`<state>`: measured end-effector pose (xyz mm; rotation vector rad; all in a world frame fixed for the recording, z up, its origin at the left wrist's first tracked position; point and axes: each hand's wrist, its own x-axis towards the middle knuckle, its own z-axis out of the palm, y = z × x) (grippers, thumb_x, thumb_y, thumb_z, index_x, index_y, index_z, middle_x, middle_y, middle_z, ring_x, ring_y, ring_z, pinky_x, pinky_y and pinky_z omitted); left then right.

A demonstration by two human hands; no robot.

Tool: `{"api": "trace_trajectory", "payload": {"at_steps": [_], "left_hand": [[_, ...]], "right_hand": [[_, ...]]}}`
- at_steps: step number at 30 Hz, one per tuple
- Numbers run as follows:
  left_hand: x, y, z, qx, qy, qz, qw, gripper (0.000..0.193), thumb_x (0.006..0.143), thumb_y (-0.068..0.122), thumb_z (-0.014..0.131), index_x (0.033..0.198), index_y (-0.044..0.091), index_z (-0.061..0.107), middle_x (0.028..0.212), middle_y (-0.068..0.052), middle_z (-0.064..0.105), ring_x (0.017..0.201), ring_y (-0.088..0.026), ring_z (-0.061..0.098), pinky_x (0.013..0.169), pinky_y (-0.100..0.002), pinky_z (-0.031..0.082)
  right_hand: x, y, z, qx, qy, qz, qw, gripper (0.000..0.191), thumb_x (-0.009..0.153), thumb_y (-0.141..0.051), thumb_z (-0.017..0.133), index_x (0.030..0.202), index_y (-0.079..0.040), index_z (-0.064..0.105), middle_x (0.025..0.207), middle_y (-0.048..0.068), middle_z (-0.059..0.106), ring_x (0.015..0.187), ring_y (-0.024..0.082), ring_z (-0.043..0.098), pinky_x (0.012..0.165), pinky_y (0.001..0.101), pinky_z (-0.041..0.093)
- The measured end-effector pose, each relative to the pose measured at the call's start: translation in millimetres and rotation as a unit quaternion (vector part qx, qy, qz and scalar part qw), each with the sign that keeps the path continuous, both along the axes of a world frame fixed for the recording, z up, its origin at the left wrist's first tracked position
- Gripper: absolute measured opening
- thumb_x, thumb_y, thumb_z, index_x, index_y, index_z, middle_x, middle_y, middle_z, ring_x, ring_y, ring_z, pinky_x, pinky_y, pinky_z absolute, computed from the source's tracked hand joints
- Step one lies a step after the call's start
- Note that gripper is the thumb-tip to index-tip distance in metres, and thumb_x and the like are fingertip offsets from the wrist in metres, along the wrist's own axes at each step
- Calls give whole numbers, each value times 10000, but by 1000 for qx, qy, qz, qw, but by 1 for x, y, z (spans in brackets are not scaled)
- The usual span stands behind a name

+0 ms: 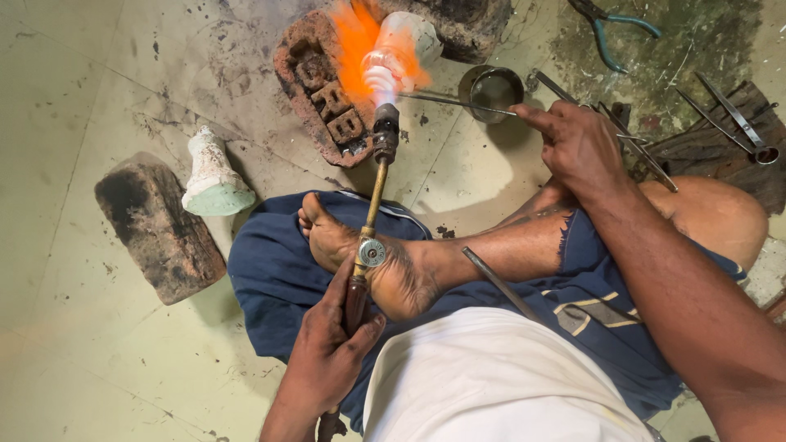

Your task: The person sits on the floor and uses a blowtorch to heat a white ceramic object placed on a brick. They hold the torch in one hand and use a metal rod in the other to adjust the object's position while it glows orange from the heat.

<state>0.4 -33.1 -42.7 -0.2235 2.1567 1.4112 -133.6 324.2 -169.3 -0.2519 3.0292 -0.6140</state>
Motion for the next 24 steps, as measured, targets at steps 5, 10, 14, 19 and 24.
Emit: {"api": "trace_trajectory", "payload": {"at_steps": [5,10,14,19,24], "left_hand": [[0,0,1,-24,-13,-6,1000,812,815,60,708,1547,82,358,821,-89,727,739,-149,688,735,-279,554],[-1,0,2,-38,-18,-9,999,819,811,71,712,1551,78,362,748,-96,678,670,-164,635,685,-282,537],[-1,0,2,-33,-17,-11,999,827,813,71,709,1556,77,348,767,-88,684,684,-158,644,692,-280,538],[1,1,-1,-28,-5,-10,1000,823,809,67,716,1545,61,348,790,-83,701,705,-153,665,705,-278,542],[2,1,-2,-8,-4,-2,1000,798,822,58,704,1548,60,375,776,-94,692,693,-161,625,696,-276,533]], "right_hand": [[-1,1,1,1,0,1,1000,662,839,77,635,1416,-241,696,839,51,596,658,168,565,619,351,559],[1,1,0,6,16,12,1000,673,825,69,646,1425,-232,691,845,52,586,669,171,555,611,361,545],[-1,1,0,19,12,10,1000,675,839,69,652,1432,-251,690,840,55,582,670,171,553,613,356,550],[-1,0,-1,28,8,12,1000,641,860,50,673,1429,-246,683,856,52,591,670,167,556,592,338,556],[1,3,-3,28,4,18,999,667,845,61,669,1441,-237,680,870,57,609,683,180,574,641,360,570]]}}
